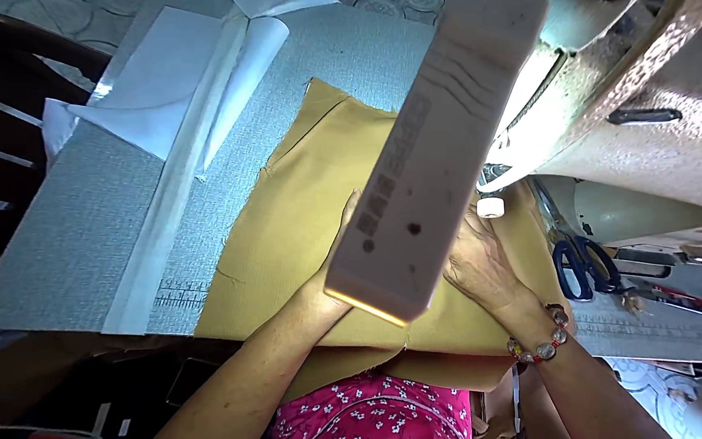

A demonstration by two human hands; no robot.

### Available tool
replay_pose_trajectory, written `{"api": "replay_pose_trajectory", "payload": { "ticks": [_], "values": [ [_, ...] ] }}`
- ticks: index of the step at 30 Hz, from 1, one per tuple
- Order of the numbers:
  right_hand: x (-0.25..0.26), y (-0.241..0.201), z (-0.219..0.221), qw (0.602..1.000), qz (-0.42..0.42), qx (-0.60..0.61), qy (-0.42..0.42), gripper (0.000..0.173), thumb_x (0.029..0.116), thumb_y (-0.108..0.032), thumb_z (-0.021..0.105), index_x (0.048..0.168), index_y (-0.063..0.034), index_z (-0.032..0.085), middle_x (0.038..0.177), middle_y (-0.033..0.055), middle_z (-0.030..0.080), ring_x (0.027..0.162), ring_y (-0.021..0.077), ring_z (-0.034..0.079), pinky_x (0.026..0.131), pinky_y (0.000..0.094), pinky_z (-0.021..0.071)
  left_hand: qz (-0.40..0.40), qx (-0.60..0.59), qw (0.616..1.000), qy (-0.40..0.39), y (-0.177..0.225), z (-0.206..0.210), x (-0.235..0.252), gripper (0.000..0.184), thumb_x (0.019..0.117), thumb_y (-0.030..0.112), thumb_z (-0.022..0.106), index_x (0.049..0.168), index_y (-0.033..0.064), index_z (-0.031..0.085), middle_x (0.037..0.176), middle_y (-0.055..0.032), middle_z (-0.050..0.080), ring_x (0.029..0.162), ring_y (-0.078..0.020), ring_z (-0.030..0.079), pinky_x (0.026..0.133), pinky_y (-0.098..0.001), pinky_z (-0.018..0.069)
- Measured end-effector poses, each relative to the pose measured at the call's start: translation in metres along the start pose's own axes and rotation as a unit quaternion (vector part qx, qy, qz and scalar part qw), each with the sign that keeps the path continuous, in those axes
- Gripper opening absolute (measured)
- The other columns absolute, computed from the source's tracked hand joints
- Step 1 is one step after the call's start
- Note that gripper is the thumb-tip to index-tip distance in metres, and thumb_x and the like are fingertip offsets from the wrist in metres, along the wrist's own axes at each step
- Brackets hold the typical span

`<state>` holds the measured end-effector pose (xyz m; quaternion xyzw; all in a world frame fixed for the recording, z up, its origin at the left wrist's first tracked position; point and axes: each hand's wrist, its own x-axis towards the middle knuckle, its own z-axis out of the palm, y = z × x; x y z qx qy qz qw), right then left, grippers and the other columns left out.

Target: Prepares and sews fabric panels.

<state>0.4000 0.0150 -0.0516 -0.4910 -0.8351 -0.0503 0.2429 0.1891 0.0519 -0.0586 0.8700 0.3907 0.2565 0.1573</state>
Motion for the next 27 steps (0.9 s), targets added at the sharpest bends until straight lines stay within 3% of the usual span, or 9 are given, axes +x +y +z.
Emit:
{"api": "replay_pose_trajectory", "payload": {
  "ticks": [2, 5, 8, 14, 17, 19, 22, 27],
  "values": [
    [0.000, -0.003, 0.000, 1.000, 0.003, -0.006, 0.002, 0.035, 0.0956, -0.017, 0.053, 0.124, -0.0151, 0.074, 0.118, 0.0212, 0.070, 0.121, 0.0418, 0.063, 0.105, 0.0567, 0.0453, 0.002, -0.015, 1.000, 0.010, -0.004, 0.002, -0.002, 0.031, 0.0965, 0.025, 0.054, 0.109, 0.0069, 0.076, 0.138, -0.0122, 0.066, 0.140, -0.0393, 0.051, 0.118, -0.0679, 0.0230],
    [0.001, -0.005, -0.002, 1.000, 0.009, -0.011, -0.009, 0.034, 0.0965, -0.018, 0.053, 0.124, -0.0156, 0.074, 0.118, 0.0221, 0.070, 0.121, 0.0428, 0.062, 0.105, 0.0575, 0.0448, -0.002, -0.030, 1.000, 0.006, -0.004, 0.002, -0.003, 0.036, 0.0954, 0.023, 0.054, 0.122, 0.0058, 0.071, 0.137, -0.0099, 0.066, 0.141, -0.0364, 0.049, 0.120, -0.0662, 0.0202],
    [0.001, -0.008, -0.002, 1.000, 0.017, -0.010, -0.020, 0.033, 0.0966, -0.017, 0.054, 0.124, -0.0159, 0.074, 0.119, 0.0233, 0.069, 0.122, 0.0446, 0.061, 0.106, 0.0595, 0.0445, 0.007, -0.014, 1.000, 0.006, -0.004, 0.003, -0.002, 0.041, 0.0969, 0.023, 0.052, 0.131, 0.0091, 0.069, 0.142, -0.0111, 0.063, 0.141, -0.0400, 0.048, 0.116, -0.0703, 0.0227],
    [-0.001, -0.012, -0.002, 0.999, 0.022, -0.014, -0.020, 0.035, 0.0969, -0.015, 0.053, 0.124, -0.0170, 0.075, 0.121, 0.0234, 0.069, 0.124, 0.0461, 0.061, 0.106, 0.0600, 0.0449, -0.023, 0.011, 0.999, -0.032, 0.011, -0.010, -0.007, 0.040, 0.0979, 0.021, 0.052, 0.132, 0.0090, 0.068, 0.148, -0.0119, 0.057, 0.145, -0.0437, 0.042, 0.115, -0.0719, 0.0229],
    [-0.005, -0.013, -0.002, 0.999, 0.027, -0.009, -0.031, 0.035, 0.0969, -0.014, 0.052, 0.124, -0.0157, 0.074, 0.123, 0.0240, 0.069, 0.126, 0.0484, 0.059, 0.105, 0.0619, 0.0447, -0.052, 0.025, 0.996, -0.069, 0.021, -0.019, 0.006, 0.043, 0.1036, 0.026, 0.044, 0.138, 0.0093, 0.066, 0.154, -0.0142, 0.050, 0.150, -0.0432, 0.034, 0.117, -0.0702, 0.0185],
    [-0.006, -0.014, -0.002, 0.999, 0.031, -0.008, -0.036, 0.035, 0.0967, -0.013, 0.052, 0.123, -0.0156, 0.074, 0.125, 0.0247, 0.068, 0.127, 0.0496, 0.058, 0.105, 0.0631, 0.0447, -0.047, 0.036, 0.997, -0.057, 0.019, -0.015, 0.005, 0.044, 0.1025, 0.027, 0.045, 0.136, 0.0104, 0.067, 0.153, -0.0141, 0.053, 0.148, -0.0437, 0.037, 0.116, -0.0724, 0.0203],
    [-0.006, -0.015, -0.002, 0.999, 0.035, -0.009, -0.037, 0.034, 0.0975, -0.014, 0.052, 0.123, -0.0156, 0.074, 0.127, 0.0246, 0.068, 0.127, 0.0504, 0.058, 0.103, 0.0640, 0.0459, -0.054, 0.039, 0.994, -0.086, 0.020, -0.020, 0.010, 0.044, 0.1034, 0.025, 0.044, 0.140, 0.0101, 0.064, 0.156, -0.0144, 0.048, 0.151, -0.0438, 0.030, 0.118, -0.0707, 0.0164],
    [0.000, -0.010, -0.001, 0.998, 0.045, 0.000, -0.052, 0.037, 0.0969, -0.015, 0.052, 0.127, -0.0162, 0.073, 0.130, 0.0236, 0.067, 0.129, 0.0492, 0.057, 0.104, 0.0637, 0.0450, -0.013, 0.058, 0.996, -0.061, 0.002, -0.011, 0.005, 0.044, 0.1015, 0.025, 0.045, 0.139, 0.0148, 0.065, 0.153, -0.0126, 0.052, 0.148, -0.0457, 0.037, 0.114, -0.0746, 0.0200]
  ]
}}
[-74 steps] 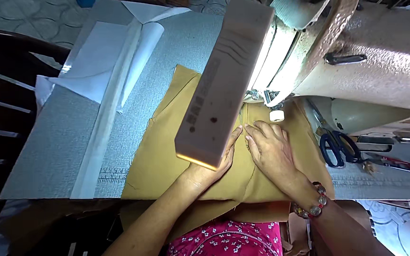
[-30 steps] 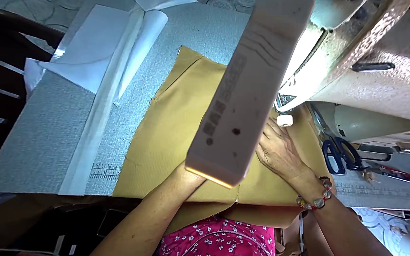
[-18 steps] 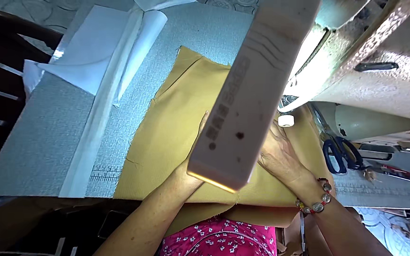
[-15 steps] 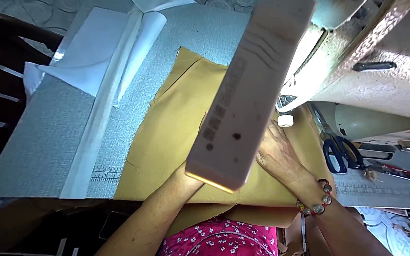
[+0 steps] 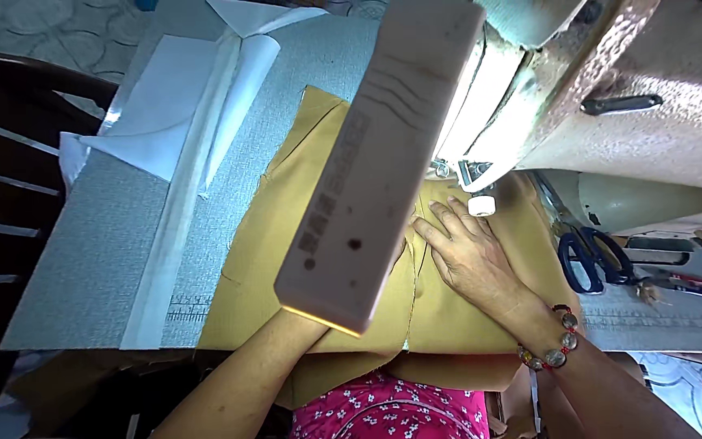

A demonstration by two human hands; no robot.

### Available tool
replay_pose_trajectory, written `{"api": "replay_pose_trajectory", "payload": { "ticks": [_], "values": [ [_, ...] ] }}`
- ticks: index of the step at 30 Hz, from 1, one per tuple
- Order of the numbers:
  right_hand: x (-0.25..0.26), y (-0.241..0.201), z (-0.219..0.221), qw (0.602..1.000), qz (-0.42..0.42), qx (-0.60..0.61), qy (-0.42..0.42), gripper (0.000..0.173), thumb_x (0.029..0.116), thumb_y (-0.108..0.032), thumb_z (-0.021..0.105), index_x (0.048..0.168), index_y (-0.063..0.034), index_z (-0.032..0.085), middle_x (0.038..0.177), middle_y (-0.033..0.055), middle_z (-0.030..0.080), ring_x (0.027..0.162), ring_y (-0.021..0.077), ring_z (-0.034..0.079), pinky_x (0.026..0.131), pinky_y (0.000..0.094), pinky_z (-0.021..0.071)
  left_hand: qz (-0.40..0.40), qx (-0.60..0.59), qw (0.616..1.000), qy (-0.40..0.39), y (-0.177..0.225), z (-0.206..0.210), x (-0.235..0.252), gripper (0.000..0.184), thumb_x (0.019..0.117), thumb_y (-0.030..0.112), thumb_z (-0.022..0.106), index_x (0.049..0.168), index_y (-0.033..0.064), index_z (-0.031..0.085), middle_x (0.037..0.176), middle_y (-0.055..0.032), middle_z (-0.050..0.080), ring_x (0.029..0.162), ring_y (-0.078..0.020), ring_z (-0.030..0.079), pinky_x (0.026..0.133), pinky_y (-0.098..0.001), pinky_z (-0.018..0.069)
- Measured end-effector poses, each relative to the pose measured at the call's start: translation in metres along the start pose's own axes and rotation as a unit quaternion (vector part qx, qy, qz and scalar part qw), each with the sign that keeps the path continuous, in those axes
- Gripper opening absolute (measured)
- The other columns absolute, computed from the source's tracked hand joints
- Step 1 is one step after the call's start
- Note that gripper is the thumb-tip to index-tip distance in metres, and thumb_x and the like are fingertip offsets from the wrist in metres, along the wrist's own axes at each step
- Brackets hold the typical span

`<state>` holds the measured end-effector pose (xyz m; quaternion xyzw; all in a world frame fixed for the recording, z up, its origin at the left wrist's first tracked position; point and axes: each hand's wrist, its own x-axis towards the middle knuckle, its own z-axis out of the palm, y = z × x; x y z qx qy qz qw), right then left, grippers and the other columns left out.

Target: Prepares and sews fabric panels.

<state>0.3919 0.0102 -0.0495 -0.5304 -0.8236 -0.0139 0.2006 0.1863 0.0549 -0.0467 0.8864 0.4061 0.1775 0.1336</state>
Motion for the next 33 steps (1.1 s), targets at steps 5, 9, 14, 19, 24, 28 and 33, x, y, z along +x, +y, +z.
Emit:
{"api": "replay_pose_trajectory", "payload": {
  "ticks": [5, 9, 14, 19, 24, 28, 33],
  "values": [
    [0.008, 0.007, 0.001, 1.000, -0.002, 0.010, -0.004, 0.038, 0.0958, -0.014, 0.052, 0.129, -0.0154, 0.072, 0.132, 0.0229, 0.066, 0.129, 0.0487, 0.057, 0.105, 0.0630, 0.0447, 0.016, -0.018, 1.000, 0.006, 0.004, -0.008, 0.017, 0.039, 0.0979, 0.019, 0.049, 0.128, 0.0069, 0.071, 0.139, -0.0178, 0.063, 0.139, -0.0480, 0.047, 0.111, -0.0765, 0.0231],
    [0.014, 0.012, 0.001, 1.000, 0.003, 0.024, -0.016, 0.039, 0.0952, -0.012, 0.052, 0.128, -0.0149, 0.072, 0.134, 0.0240, 0.064, 0.130, 0.0488, 0.056, 0.106, 0.0643, 0.0427, -0.006, -0.015, 1.000, -0.022, -0.003, -0.010, 0.023, 0.037, 0.1001, 0.024, 0.050, 0.127, 0.0043, 0.067, 0.142, -0.0187, 0.059, 0.147, -0.0458, 0.037, 0.117, -0.0716, 0.0180],
    [0.019, 0.019, 0.003, 0.999, 0.007, 0.036, -0.011, 0.038, 0.0962, -0.013, 0.052, 0.128, -0.0147, 0.072, 0.133, 0.0236, 0.064, 0.129, 0.0473, 0.057, 0.107, 0.0632, 0.0428, 0.009, -0.028, 0.999, -0.026, -0.008, -0.018, 0.034, 0.035, 0.1012, 0.024, 0.053, 0.124, 0.0001, 0.066, 0.139, -0.0216, 0.060, 0.144, -0.0443, 0.040, 0.118, -0.0688, 0.0178],
    [0.025, 0.027, -0.004, 0.996, -0.029, 0.086, -0.016, 0.032, 0.0929, -0.019, 0.050, 0.109, -0.0130, 0.078, 0.128, 0.0241, 0.065, 0.119, 0.0448, 0.061, 0.092, 0.0611, 0.0493, 0.043, 0.003, 0.999, -0.004, -0.019, -0.009, 0.027, 0.037, 0.1010, 0.035, 0.051, 0.115, 0.0059, 0.068, 0.137, -0.0144, 0.063, 0.142, -0.0422, 0.045, 0.114, -0.0722, 0.0249],
    [0.033, 0.032, -0.010, 0.976, -0.204, 0.079, -0.017, 0.031, 0.0879, -0.026, 0.049, 0.080, -0.0096, 0.073, 0.108, 0.0180, 0.070, 0.115, 0.0386, 0.062, 0.098, 0.0566, 0.0450, -0.080, -0.016, 0.996, -0.034, 0.026, -0.012, 0.016, 0.032, 0.1040, 0.016, 0.053, 0.130, 0.0020, 0.065, 0.153, -0.0163, 0.050, 0.151, -0.0404, 0.032, 0.119, -0.0683, 0.0175],
    [0.023, 0.043, -0.007, 0.956, -0.276, 0.102, 0.020, 0.044, 0.0975, -0.027, 0.046, 0.058, -0.0095, 0.055, 0.059, 0.0048, 0.053, 0.065, 0.0233, 0.059, 0.070, 0.0389, 0.0482, -0.022, -0.011, 0.999, 0.025, 0.005, 0.015, 0.004, 0.041, 0.1052, 0.029, 0.042, 0.129, 0.0091, 0.069, 0.152, -0.0137, 0.053, 0.147, -0.0411, 0.040, 0.118, -0.0712, 0.0185],
    [0.014, 0.022, -0.017, 0.993, 0.001, 0.111, 0.037, 0.039, 0.0935, -0.039, 0.061, 0.095, -0.0019, 0.073, 0.078, 0.0092, 0.069, 0.071, 0.0226, 0.067, 0.067, 0.0408, 0.0540, -0.012, -0.015, 0.999, 0.026, 0.004, 0.014, 0.002, 0.042, 0.1048, 0.030, 0.042, 0.131, 0.0125, 0.070, 0.152, -0.0152, 0.053, 0.147, -0.0428, 0.039, 0.117, -0.0727, 0.0171]
  ]
}}
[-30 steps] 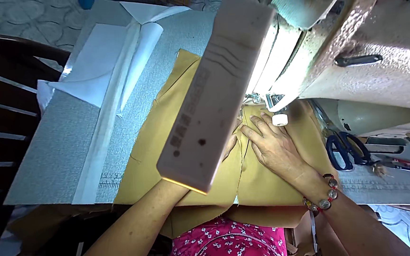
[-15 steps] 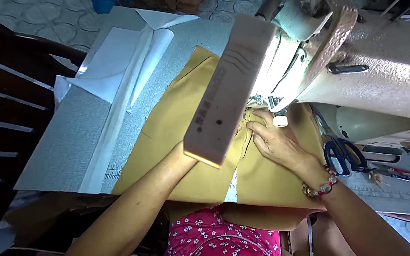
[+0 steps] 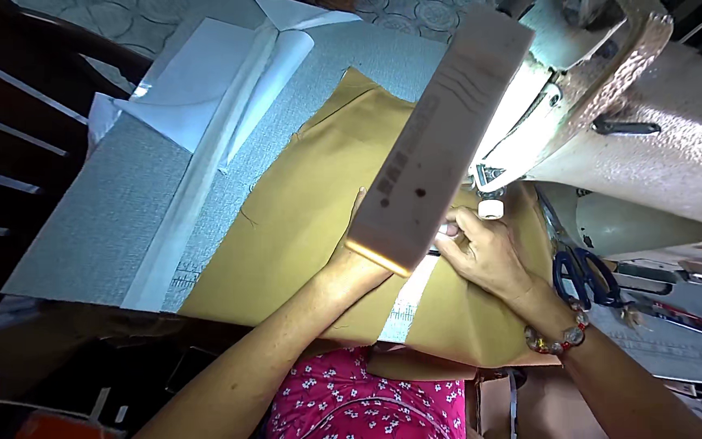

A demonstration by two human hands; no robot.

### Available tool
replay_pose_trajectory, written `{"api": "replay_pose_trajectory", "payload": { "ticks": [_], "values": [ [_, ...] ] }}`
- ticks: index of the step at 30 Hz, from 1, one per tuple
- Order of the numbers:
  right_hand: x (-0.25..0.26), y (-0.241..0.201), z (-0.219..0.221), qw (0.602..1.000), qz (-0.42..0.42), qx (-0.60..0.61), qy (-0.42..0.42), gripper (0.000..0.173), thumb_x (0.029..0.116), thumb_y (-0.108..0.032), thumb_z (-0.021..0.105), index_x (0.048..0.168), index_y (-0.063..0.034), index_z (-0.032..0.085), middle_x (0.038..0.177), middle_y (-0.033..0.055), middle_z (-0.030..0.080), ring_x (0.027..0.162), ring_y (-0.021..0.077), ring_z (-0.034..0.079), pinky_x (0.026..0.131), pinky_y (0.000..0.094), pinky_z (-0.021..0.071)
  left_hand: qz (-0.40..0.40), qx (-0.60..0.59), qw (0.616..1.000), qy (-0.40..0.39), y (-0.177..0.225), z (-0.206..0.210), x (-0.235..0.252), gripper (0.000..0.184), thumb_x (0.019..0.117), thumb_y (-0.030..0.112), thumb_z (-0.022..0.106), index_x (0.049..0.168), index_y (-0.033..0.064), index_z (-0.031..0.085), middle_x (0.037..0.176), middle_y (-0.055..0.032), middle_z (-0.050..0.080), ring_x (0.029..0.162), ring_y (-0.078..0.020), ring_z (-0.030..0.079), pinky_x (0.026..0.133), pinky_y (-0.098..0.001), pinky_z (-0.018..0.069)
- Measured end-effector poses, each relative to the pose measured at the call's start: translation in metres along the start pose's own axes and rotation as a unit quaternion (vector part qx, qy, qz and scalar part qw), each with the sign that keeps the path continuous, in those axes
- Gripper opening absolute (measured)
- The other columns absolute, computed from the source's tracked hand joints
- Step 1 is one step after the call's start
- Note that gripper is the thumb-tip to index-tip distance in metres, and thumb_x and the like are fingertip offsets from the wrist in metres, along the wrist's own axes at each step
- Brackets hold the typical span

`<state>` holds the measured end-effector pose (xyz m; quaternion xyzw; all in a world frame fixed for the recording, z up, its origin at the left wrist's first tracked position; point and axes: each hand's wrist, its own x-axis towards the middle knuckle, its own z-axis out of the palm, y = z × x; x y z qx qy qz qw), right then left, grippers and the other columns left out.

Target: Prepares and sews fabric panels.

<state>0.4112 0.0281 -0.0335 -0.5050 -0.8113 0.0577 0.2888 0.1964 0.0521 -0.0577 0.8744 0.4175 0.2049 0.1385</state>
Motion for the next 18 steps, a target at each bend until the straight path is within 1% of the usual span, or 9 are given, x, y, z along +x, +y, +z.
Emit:
{"api": "replay_pose_trajectory", "payload": {
  "ticks": [1, 3, 5, 6, 8, 10, 14, 16, 18],
  "values": [
    [0.000, -0.008, 0.001, 0.999, 0.041, 0.008, 0.002, 0.040, 0.0906, -0.039, 0.065, 0.103, -0.0014, 0.073, 0.084, 0.0099, 0.071, 0.074, 0.0236, 0.068, 0.069, 0.0430, 0.0545, 0.001, 0.001, 1.000, 0.004, 0.001, 0.000, -0.001, 0.042, 0.1043, 0.030, 0.042, 0.131, 0.0134, 0.070, 0.152, -0.0145, 0.053, 0.148, -0.0426, 0.038, 0.117, -0.0726, 0.0173],
    [0.001, -0.021, 0.006, 0.996, 0.086, 0.009, 0.013, 0.035, 0.0893, -0.033, 0.068, 0.107, -0.0035, 0.075, 0.087, 0.0093, 0.072, 0.076, 0.0238, 0.068, 0.071, 0.0443, 0.0538, 0.003, 0.009, 1.000, 0.013, 0.002, 0.000, -0.003, 0.041, 0.1045, 0.032, 0.043, 0.130, 0.0161, 0.071, 0.152, -0.0125, 0.054, 0.148, -0.0416, 0.038, 0.117, -0.0721, 0.0183],
    [0.000, -0.027, 0.013, 0.995, 0.090, -0.006, 0.041, 0.021, 0.0909, -0.020, 0.066, 0.100, -0.0051, 0.077, 0.082, 0.0086, 0.070, 0.075, 0.0238, 0.067, 0.071, 0.0428, 0.0532, 0.004, 0.008, 1.000, 0.024, 0.001, 0.001, -0.004, 0.040, 0.1045, 0.031, 0.044, 0.129, 0.0163, 0.072, 0.149, -0.0130, 0.057, 0.146, -0.0421, 0.041, 0.117, -0.0710, 0.0196],
    [-0.002, -0.027, 0.017, 0.995, 0.082, -0.022, 0.059, 0.017, 0.0915, -0.018, 0.064, 0.094, -0.0057, 0.077, 0.079, 0.0079, 0.069, 0.074, 0.0232, 0.066, 0.071, 0.0408, 0.0526, 0.003, 0.006, 1.000, 0.027, 0.001, 0.001, -0.003, 0.039, 0.1045, 0.031, 0.045, 0.128, 0.0160, 0.072, 0.148, -0.0137, 0.058, 0.145, -0.0425, 0.042, 0.118, -0.0705, 0.0203],
    [-0.004, -0.026, 0.020, 0.994, 0.057, -0.055, 0.075, 0.017, 0.0924, -0.015, 0.063, 0.089, -0.0048, 0.076, 0.080, 0.0096, 0.071, 0.077, 0.0251, 0.069, 0.073, 0.0404, 0.0546, 0.002, 0.000, 0.999, 0.032, 0.000, 0.002, -0.001, 0.039, 0.1033, 0.030, 0.046, 0.126, 0.0150, 0.073, 0.146, -0.0153, 0.059, 0.143, -0.0440, 0.045, 0.117, -0.0706, 0.0221],
    [-0.005, -0.025, 0.022, 0.992, 0.026, -0.091, 0.079, 0.017, 0.0917, -0.013, 0.062, 0.088, -0.0036, 0.076, 0.081, 0.0114, 0.071, 0.080, 0.0272, 0.071, 0.074, 0.0403, 0.0560, 0.000, -0.007, 1.000, 0.028, -0.001, 0.002, -0.002, 0.038, 0.1030, 0.030, 0.047, 0.125, 0.0150, 0.074, 0.146, -0.0144, 0.059, 0.144, -0.0429, 0.044, 0.118, -0.0700, 0.0208],
    [-0.005, -0.028, 0.021, 0.988, -0.009, -0.145, 0.058, 0.014, 0.0881, -0.010, 0.062, 0.081, -0.0023, 0.071, 0.078, 0.0144, 0.067, 0.078, 0.0312, 0.070, 0.070, 0.0421, 0.0558, -0.008, -0.009, 1.000, 0.026, -0.001, 0.002, -0.001, 0.038, 0.1034, 0.031, 0.047, 0.125, 0.0112, 0.073, 0.146, -0.0143, 0.059, 0.143, -0.0417, 0.045, 0.118, -0.0693, 0.0212],
    [-0.004, -0.030, 0.019, 0.987, -0.013, -0.156, 0.046, 0.013, 0.0873, -0.010, 0.062, 0.080, -0.0025, 0.070, 0.078, 0.0152, 0.067, 0.078, 0.0323, 0.070, 0.070, 0.0422, 0.0554, -0.015, -0.004, 1.000, 0.015, -0.001, 0.003, -0.001, 0.041, 0.1039, 0.032, 0.045, 0.128, 0.0105, 0.070, 0.148, -0.0132, 0.057, 0.145, -0.0395, 0.043, 0.120, -0.0676, 0.0187],
    [-0.003, -0.030, 0.018, 0.987, -0.014, -0.154, 0.042, 0.012, 0.0865, -0.009, 0.063, 0.080, -0.0024, 0.070, 0.078, 0.0153, 0.066, 0.077, 0.0324, 0.069, 0.069, 0.0423, 0.0548, -0.015, 0.011, 1.000, 0.001, -0.001, 0.003, -0.001, 0.044, 0.1059, 0.034, 0.040, 0.137, 0.0163, 0.066, 0.152, -0.0131, 0.054, 0.147, -0.0399, 0.040, 0.120, -0.0683, 0.0167]
  ]
}}
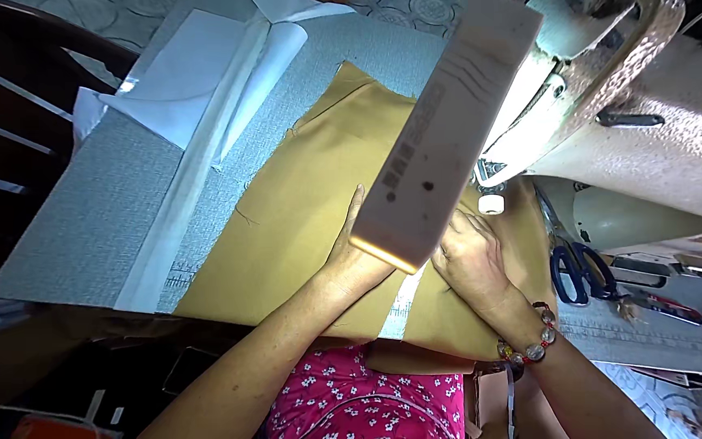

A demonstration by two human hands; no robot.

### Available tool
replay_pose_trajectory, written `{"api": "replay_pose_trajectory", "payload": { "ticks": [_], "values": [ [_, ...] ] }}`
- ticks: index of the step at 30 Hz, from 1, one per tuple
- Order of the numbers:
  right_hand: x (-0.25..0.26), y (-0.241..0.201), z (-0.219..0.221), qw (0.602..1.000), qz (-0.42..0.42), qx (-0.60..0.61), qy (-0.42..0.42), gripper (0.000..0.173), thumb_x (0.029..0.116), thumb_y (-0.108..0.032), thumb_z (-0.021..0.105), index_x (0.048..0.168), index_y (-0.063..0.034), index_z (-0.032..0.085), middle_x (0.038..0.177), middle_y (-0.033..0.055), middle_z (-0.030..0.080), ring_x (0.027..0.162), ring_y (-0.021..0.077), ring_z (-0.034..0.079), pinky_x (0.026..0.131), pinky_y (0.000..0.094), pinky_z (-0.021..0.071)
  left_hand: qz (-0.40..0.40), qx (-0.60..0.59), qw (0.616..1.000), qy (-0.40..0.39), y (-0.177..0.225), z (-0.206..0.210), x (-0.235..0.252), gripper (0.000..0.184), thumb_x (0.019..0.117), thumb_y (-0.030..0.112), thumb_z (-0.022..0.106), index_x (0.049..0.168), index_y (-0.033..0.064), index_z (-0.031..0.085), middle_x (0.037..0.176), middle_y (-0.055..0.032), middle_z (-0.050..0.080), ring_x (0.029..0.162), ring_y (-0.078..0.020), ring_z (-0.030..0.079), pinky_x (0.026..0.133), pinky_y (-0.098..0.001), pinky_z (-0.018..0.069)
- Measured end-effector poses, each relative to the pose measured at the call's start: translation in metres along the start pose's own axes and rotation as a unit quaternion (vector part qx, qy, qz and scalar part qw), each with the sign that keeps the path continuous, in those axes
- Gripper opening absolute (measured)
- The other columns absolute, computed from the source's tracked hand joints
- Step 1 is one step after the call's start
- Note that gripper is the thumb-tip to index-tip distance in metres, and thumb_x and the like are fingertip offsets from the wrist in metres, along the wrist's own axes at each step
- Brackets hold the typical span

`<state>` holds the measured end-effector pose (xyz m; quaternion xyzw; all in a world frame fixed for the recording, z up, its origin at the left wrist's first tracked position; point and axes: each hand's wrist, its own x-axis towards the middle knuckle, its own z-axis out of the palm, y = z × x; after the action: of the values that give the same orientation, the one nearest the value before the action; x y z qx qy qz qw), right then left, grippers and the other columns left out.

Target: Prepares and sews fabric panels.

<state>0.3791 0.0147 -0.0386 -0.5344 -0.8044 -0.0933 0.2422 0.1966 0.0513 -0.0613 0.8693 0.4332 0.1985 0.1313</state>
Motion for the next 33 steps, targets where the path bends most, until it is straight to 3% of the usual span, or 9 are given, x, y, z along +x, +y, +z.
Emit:
{"api": "replay_pose_trajectory", "payload": {
  "ticks": [4, 10, 18, 24, 30, 33],
  "values": [
    [-0.001, 0.001, -0.001, 0.999, 0.025, 0.019, -0.006, 0.013, 0.0886, -0.008, 0.062, 0.091, -0.0009, 0.073, 0.083, 0.0155, 0.069, 0.081, 0.0314, 0.070, 0.073, 0.0426, 0.0561, 0.005, 0.004, 1.000, -0.004, 0.000, 0.000, 0.000, 0.044, 0.1054, 0.032, 0.039, 0.138, 0.0200, 0.066, 0.153, -0.0132, 0.053, 0.147, -0.0415, 0.040, 0.119, -0.0698, 0.0166],
    [-0.001, 0.001, -0.002, 0.999, 0.038, 0.027, -0.021, 0.011, 0.0901, -0.006, 0.063, 0.085, 0.0009, 0.070, 0.081, 0.0151, 0.066, 0.079, 0.0306, 0.069, 0.071, 0.0411, 0.0563, 0.011, 0.021, 1.000, -0.003, -0.002, 0.000, -0.006, 0.044, 0.1050, 0.032, 0.040, 0.139, 0.0241, 0.066, 0.155, -0.0094, 0.051, 0.151, -0.0394, 0.034, 0.119, -0.0699, 0.0169],
    [-0.002, -0.002, -0.007, 0.998, -0.001, -0.030, -0.060, 0.008, 0.0853, 0.003, 0.065, 0.090, 0.0024, 0.072, 0.082, 0.0176, 0.064, 0.078, 0.0338, 0.067, 0.071, 0.0425, 0.0542, 0.021, 0.019, 1.000, 0.004, -0.002, -0.002, -0.003, 0.045, 0.1051, 0.034, 0.039, 0.136, 0.0198, 0.068, 0.152, -0.0133, 0.054, 0.146, -0.0438, 0.040, 0.116, -0.0733, 0.0202],
    [-0.013, -0.005, -0.006, 0.996, -0.031, -0.073, -0.044, 0.021, 0.0874, -0.001, 0.064, 0.105, 0.0015, 0.075, 0.081, 0.0144, 0.064, 0.077, 0.0306, 0.064, 0.075, 0.0414, 0.0504, 0.078, 0.033, 0.996, -0.014, -0.021, -0.005, -0.005, 0.047, 0.1049, 0.039, 0.036, 0.138, 0.0242, 0.067, 0.157, -0.0098, 0.048, 0.150, -0.0423, 0.034, 0.114, -0.0780, 0.0152],
    [-0.004, -0.004, -0.002, 0.997, -0.030, -0.056, -0.035, 0.019, 0.0845, -0.002, 0.064, 0.100, -0.0013, 0.077, 0.084, 0.0148, 0.066, 0.080, 0.0312, 0.067, 0.074, 0.0414, 0.0516, 0.109, 0.020, 0.993, -0.028, -0.043, -0.004, 0.006, 0.047, 0.1048, 0.039, 0.036, 0.140, 0.0277, 0.065, 0.156, -0.0083, 0.050, 0.150, -0.0404, 0.036, 0.115, -0.0757, 0.0156],
    [0.001, -0.002, 0.001, 0.998, -0.030, -0.049, -0.029, 0.013, 0.0823, -0.002, 0.067, 0.093, -0.0020, 0.075, 0.082, 0.0148, 0.065, 0.079, 0.0321, 0.066, 0.072, 0.0424, 0.0513, 0.119, -0.012, 0.992, -0.033, -0.054, -0.006, 0.020, 0.045, 0.1027, 0.037, 0.041, 0.133, 0.0184, 0.069, 0.151, -0.0100, 0.055, 0.149, -0.0385, 0.038, 0.120, -0.0710, 0.0119]
  ]
}}
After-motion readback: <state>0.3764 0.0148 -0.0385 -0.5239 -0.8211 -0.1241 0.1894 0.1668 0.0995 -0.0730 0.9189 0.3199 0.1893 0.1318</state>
